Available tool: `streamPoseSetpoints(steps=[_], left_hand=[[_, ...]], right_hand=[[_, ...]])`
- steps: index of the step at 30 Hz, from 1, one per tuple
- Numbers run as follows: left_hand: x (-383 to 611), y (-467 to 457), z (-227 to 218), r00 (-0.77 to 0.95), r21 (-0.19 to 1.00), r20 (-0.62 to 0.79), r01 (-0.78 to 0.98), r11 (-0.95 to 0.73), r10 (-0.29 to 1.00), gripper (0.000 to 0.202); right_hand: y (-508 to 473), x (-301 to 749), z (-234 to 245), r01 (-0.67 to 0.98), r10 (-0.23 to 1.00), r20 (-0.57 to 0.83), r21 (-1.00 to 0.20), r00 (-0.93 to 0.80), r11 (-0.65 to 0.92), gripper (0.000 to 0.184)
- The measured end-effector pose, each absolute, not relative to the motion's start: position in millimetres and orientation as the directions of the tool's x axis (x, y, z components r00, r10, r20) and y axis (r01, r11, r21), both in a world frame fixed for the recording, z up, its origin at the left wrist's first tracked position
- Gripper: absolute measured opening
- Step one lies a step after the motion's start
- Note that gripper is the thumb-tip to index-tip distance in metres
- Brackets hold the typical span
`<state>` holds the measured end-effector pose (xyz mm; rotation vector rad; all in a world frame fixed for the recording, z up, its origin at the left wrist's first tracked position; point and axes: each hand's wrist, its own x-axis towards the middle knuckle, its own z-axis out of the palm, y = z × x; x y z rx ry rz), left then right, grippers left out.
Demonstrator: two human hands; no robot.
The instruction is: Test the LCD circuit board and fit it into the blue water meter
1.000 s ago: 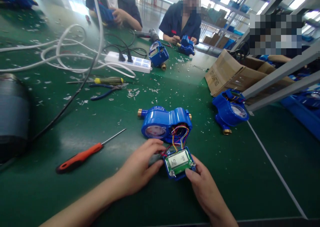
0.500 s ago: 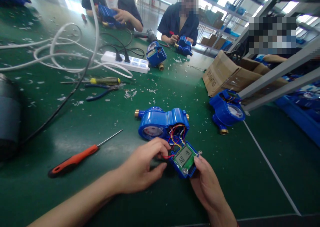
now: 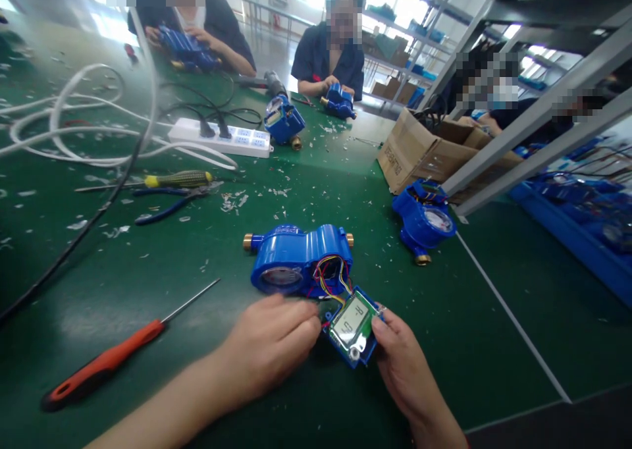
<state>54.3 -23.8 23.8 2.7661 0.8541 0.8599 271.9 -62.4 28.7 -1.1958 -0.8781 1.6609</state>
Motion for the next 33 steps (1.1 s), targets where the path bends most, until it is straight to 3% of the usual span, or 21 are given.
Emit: streamPoseSetpoints(steps=[4,6,11,15,23,29,33], left_hand=[[52.2,-24.5,31.2,0.717,0.432,0.059,0.609,-0.665,0.695,0.018],[52.5,-24.0,35.4,0.683,0.519,-0.067,0.647,-0.559,0.728,0.02],[54.4,-19.1,40.7,0.648,0.737,-0.162,0.581,-0.346,0.744,0.023],[54.4,-16.9,41.1,0.644,0.865,-0.14,0.449,-0.223,0.752,0.023],[55.8,-19.2,46.2,0.521,0.837,-0.291,0.544,-0.05,0.802,0.021],[57.9,-18.4,44.6,0.528,0.816,-0.311,0.575,-0.063,0.79,0.016],[57.6,-19.1,40.1,0.468,0.787,-0.353,0.617,-0.014,0.81,0.015]], right_hand=[[-59.9,279.5,36.1,0.094,0.963,-0.23,-0.971,-0.138,-0.219,0.025],[-59.6,281.2,41.1,0.218,0.968,-0.205,-0.961,-0.144,-0.171,0.025],[-61.9,279.8,48.3,0.303,0.969,-0.184,-0.945,-0.167,-0.127,0.025],[-65.0,276.7,52.3,0.355,0.962,-0.188,-0.929,-0.199,-0.108,0.027],[-67.8,275.2,55.5,0.436,0.96,-0.198,-0.895,-0.2,-0.094,0.029],[-68.9,271.1,55.8,0.488,0.954,-0.153,-0.873,-0.257,-0.009,0.024],[-69.5,269.8,52.5,0.56,0.951,-0.148,-0.828,-0.271,0.031,0.032]])
